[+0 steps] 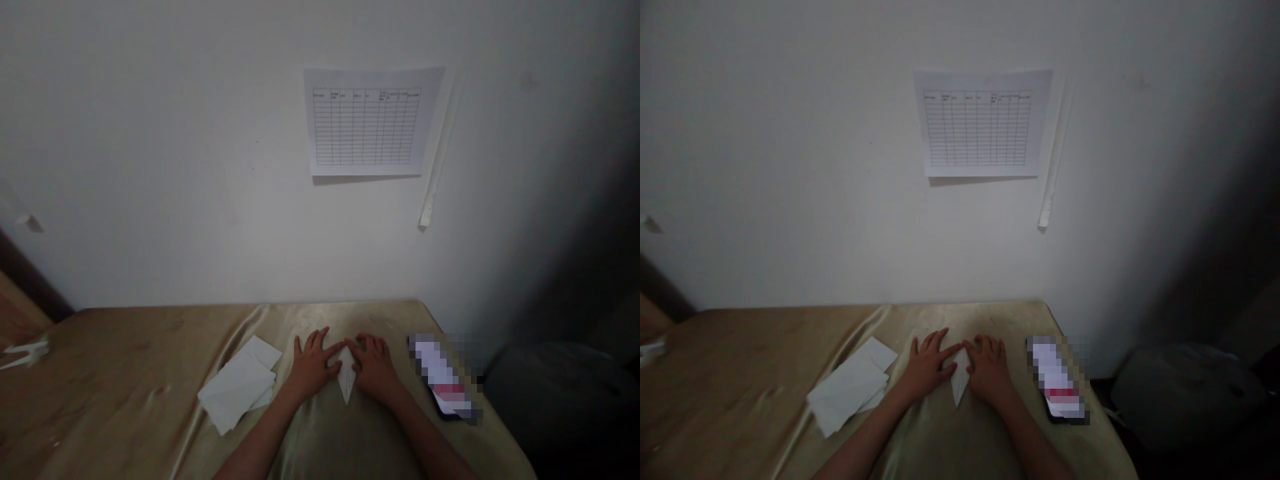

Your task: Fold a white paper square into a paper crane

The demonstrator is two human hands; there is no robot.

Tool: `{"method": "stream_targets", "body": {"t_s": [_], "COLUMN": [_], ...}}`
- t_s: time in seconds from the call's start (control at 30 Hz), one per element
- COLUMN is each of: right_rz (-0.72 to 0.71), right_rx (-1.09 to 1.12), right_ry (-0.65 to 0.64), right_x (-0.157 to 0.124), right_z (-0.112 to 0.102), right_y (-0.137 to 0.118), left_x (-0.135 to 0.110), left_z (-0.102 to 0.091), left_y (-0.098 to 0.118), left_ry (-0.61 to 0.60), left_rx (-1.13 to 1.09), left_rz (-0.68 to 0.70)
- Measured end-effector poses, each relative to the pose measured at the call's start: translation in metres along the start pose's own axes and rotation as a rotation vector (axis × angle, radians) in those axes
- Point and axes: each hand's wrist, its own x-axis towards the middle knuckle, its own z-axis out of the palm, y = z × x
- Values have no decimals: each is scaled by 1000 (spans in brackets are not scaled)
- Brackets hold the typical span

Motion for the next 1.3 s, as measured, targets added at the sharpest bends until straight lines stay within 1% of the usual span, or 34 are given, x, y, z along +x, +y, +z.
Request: {"method": "stream_targets", "body": {"t_s": [0.17, 0.27, 0.37, 0.43, 0.53, 0.67, 0.83, 0.93, 1.1, 1.3], "right_rz": [2, -21, -35, -49, -58, -12, 18, 19, 25, 35], "right_rx": [92, 177, 246, 270, 267, 236, 179, 129, 35, -14], "right_ry": [90, 143, 190, 201, 181, 143, 97, 75, 37, 10], "right_x": [-3, -6, -7, -7, -6, -3, -3, -4, -3, 1], "right_z": [1, -3, -9, -12, -14, -13, -11, -10, -10, -6], "right_y": [3, 4, 5, 6, 8, 12, 14, 12, 6, 2], "left_x": [-1, -2, -3, -4, -4, -4, -7, -8, -8, -5], "left_z": [5, 3, -1, -3, -4, -5, -6, -6, -3, -1], "left_y": [-5, -7, -7, -7, -7, -5, -4, -4, -2, 2], "left_ry": [19, 39, 89, 102, 90, 72, 64, 49, 63, 55], "left_rx": [-27, -96, -165, -190, -213, -224, -175, -140, -95, -57], "left_rz": [43, 37, 36, 49, 59, 44, 30, 27, 25, 3]}}
